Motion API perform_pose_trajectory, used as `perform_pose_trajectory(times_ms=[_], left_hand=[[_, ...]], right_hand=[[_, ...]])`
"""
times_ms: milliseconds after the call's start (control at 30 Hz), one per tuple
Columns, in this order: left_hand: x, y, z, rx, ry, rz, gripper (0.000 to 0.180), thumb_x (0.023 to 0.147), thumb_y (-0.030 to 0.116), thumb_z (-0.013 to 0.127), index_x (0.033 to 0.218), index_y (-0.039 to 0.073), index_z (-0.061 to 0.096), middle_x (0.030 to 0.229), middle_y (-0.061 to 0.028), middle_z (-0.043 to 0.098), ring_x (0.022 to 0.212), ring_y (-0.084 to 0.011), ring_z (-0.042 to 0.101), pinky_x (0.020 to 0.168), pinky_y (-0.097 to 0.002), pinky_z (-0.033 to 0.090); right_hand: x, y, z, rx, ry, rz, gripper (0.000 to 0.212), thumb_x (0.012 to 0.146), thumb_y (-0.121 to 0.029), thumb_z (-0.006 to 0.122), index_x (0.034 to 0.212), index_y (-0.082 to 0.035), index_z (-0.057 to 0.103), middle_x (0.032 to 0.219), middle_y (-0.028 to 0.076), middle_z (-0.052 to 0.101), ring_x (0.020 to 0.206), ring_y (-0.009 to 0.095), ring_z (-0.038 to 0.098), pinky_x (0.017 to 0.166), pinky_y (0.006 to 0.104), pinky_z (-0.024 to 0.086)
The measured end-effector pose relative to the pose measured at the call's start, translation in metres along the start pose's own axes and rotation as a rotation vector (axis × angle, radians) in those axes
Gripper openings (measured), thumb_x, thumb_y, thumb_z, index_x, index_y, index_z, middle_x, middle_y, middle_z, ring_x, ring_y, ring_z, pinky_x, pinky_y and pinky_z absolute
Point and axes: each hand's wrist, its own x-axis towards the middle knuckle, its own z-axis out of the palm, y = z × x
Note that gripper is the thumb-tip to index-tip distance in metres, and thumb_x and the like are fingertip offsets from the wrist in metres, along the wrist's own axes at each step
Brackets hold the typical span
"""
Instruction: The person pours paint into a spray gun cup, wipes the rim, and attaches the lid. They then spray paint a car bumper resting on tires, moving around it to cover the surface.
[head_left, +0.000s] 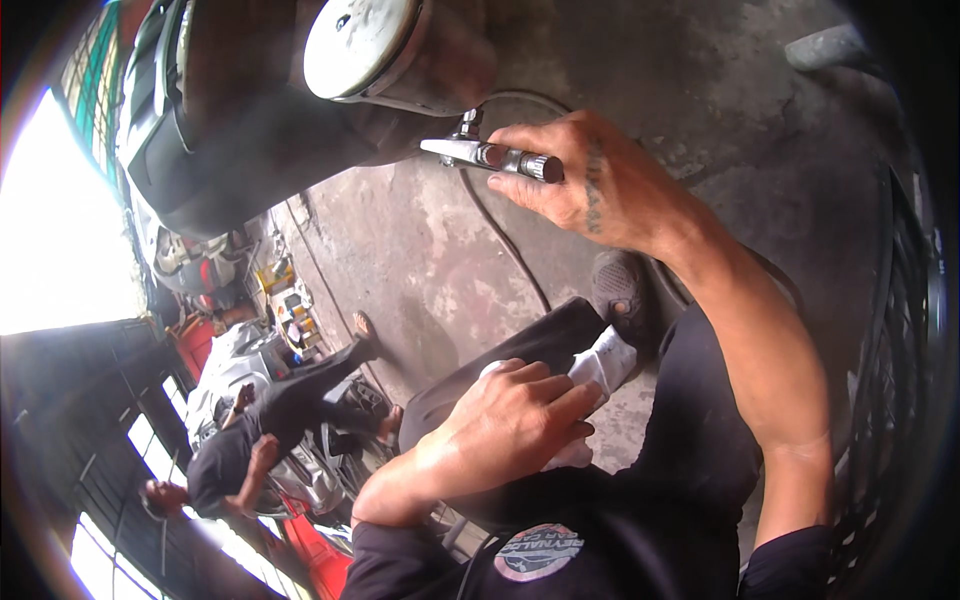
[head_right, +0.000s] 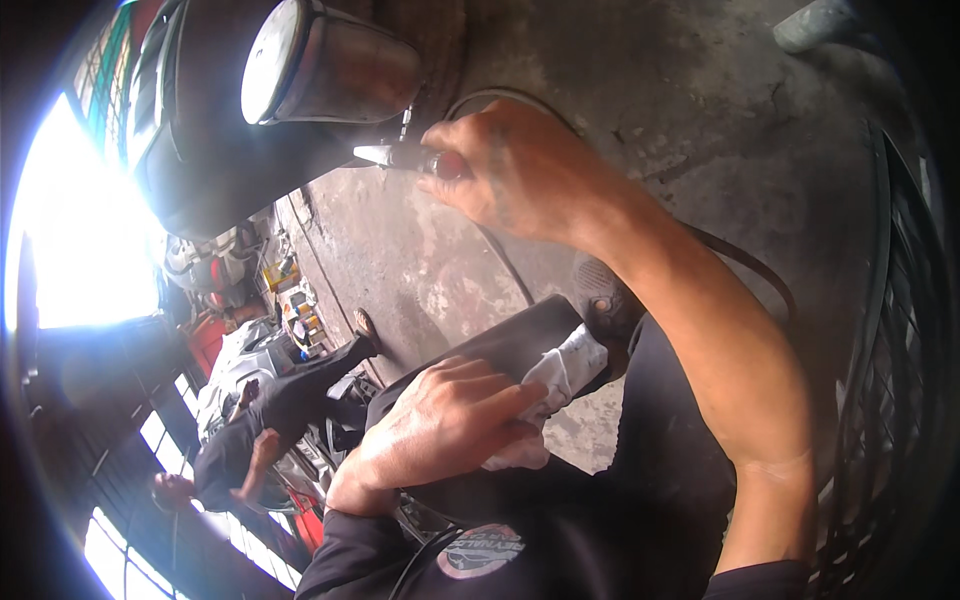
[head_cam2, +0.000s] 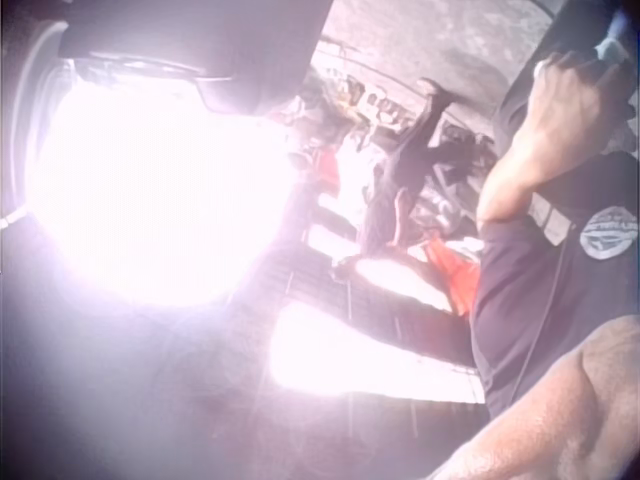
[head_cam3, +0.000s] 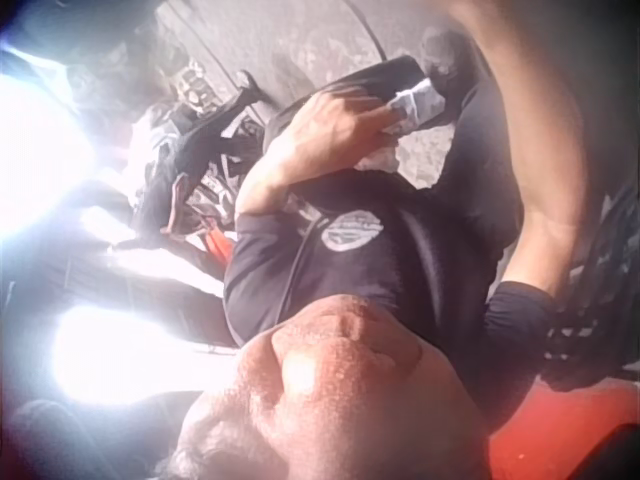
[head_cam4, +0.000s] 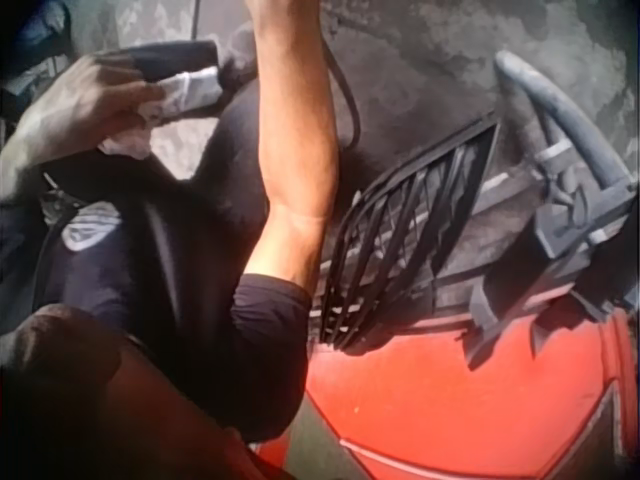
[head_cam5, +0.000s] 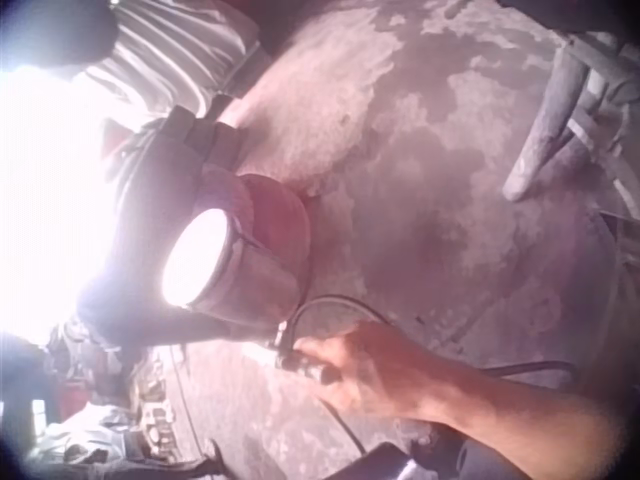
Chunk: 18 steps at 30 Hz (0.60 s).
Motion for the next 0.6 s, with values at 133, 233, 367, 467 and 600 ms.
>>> perform_pose_trajectory(times_ms=[133, 233, 367, 467, 600], left_hand=[[0.001, -0.0002, -0.0012, 0.01, -0.003, -0.006, 0.034, 0.076, 0.02, 0.083, 0.104, 0.008, 0.067, 0.075, -0.0037, 0.061, 0.071, -0.0263, 0.063, 0.069, -0.0398, 0.053], [-0.0004, -0.0008, 0.0013, -0.001, 0.017, -0.006, 0.034, 0.076, 0.019, 0.083, 0.104, 0.009, 0.067, 0.074, -0.0032, 0.06, 0.07, -0.0262, 0.062, 0.068, -0.0397, 0.053], [-0.0004, 0.0, -0.0007, -0.002, 0.024, 0.004, 0.033, 0.076, 0.017, 0.082, 0.104, 0.009, 0.066, 0.074, -0.0029, 0.059, 0.069, -0.026, 0.062, 0.067, -0.0398, 0.052], [-0.0004, -0.0005, -0.0015, -0.002, 0.003, 0.0, 0.033, 0.076, 0.017, 0.082, 0.104, 0.009, 0.066, 0.073, -0.0028, 0.059, 0.069, -0.026, 0.062, 0.067, -0.0399, 0.052], [-0.0013, -0.0011, 0.001, 0.002, -0.001, 0.0, 0.033, 0.079, 0.024, 0.083, 0.104, 0.01, 0.066, 0.074, -0.0029, 0.059, 0.07, -0.026, 0.062, 0.068, -0.0401, 0.052]], right_hand=[[0.0032, -0.003, -0.0021, 0.014, 0.055, -0.01, 0.032, 0.092, -0.025, 0.076, 0.109, 0.001, 0.075, 0.087, 0.023, 0.074, 0.084, 0.039, 0.074, 0.081, 0.0465, 0.058], [0.0048, -0.0054, -0.0025, 0.025, 0.108, -0.076, 0.034, 0.092, -0.025, 0.078, 0.112, 0.002, 0.075, 0.09, 0.023, 0.075, 0.082, 0.038, 0.075, 0.081, 0.0435, 0.06], [0.0069, -0.0054, 0.0008, 0.048, 0.265, -0.215, 0.035, 0.091, -0.018, 0.081, 0.116, 0.004, 0.073, 0.085, 0.016, 0.075, 0.067, 0.023, 0.071, 0.063, 0.0354, 0.054], [0.0092, -0.0015, 0.0056, 0.055, 0.332, -0.269, 0.035, 0.09, -0.019, 0.081, 0.116, 0.003, 0.073, 0.084, 0.017, 0.074, 0.067, 0.024, 0.071, 0.063, 0.0353, 0.055], [0.0065, -0.0016, 0.0055, 0.022, 0.233, -0.169, 0.035, 0.09, -0.022, 0.08, 0.114, 0.002, 0.074, 0.088, 0.022, 0.075, 0.077, 0.034, 0.074, 0.075, 0.0412, 0.059]])
